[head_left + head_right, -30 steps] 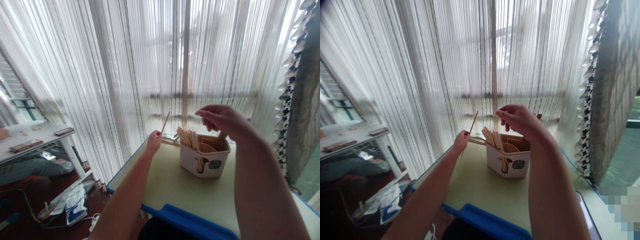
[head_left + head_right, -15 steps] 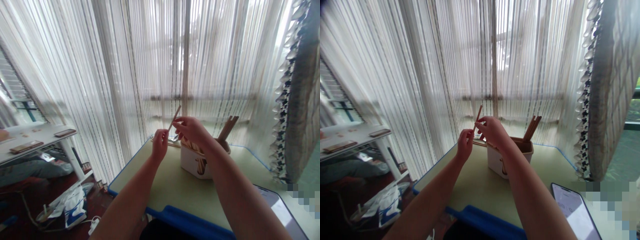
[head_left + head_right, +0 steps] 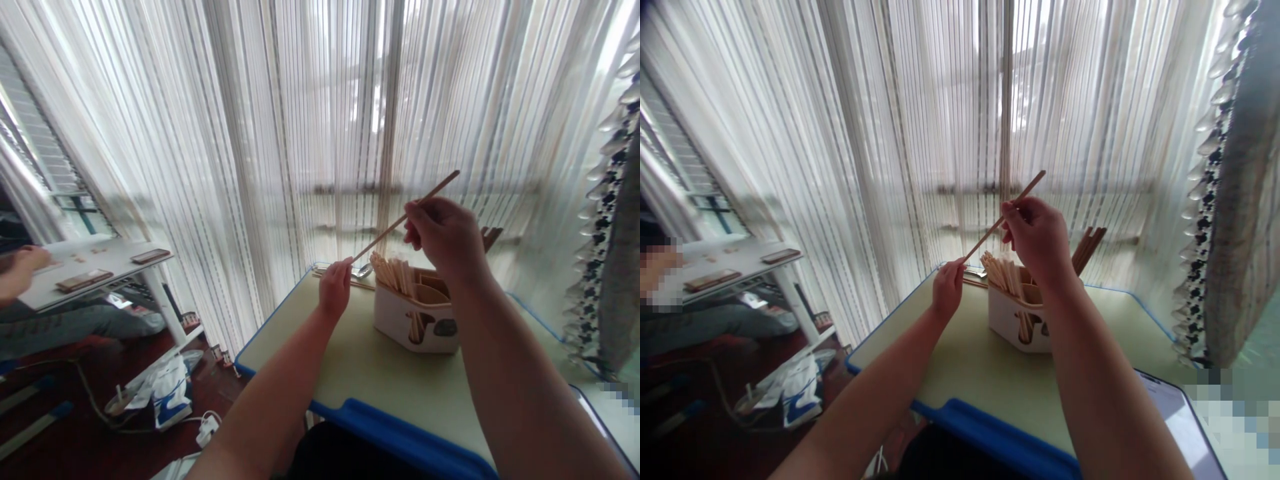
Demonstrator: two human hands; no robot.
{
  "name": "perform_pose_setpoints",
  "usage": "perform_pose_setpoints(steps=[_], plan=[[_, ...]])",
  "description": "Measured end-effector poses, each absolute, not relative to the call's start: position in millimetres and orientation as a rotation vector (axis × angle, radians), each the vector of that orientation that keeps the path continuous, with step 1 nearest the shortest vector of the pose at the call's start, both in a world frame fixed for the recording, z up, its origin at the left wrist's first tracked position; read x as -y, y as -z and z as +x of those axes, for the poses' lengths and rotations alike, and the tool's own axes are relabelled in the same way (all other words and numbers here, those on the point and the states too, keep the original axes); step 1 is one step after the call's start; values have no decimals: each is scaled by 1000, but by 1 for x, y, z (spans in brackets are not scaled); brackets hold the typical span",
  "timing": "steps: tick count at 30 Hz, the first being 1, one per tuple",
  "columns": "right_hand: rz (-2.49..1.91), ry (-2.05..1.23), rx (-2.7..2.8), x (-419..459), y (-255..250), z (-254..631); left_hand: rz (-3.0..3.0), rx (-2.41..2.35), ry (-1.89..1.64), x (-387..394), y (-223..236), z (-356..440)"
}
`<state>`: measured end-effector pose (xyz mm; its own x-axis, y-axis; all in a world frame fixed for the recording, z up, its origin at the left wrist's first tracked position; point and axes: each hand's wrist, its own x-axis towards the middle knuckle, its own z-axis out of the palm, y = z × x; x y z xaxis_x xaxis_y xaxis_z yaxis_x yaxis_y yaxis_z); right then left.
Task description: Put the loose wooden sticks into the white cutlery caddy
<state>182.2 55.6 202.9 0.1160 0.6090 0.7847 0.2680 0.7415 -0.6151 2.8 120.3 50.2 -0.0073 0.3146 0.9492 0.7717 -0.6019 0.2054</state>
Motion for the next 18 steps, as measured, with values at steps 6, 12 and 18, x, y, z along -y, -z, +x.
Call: perform_pose_setpoints(steps=[6, 12, 18], plan=[[-817, -496, 1706, -63, -200, 186, -1870, 1151, 1578, -116, -49, 7], [-833, -625, 1836, -67, -197, 184, -1899, 1118, 1537, -111, -52, 10], [-916, -215, 1473, -54, -216, 247, -1935, 1122, 1524, -116, -48, 10]])
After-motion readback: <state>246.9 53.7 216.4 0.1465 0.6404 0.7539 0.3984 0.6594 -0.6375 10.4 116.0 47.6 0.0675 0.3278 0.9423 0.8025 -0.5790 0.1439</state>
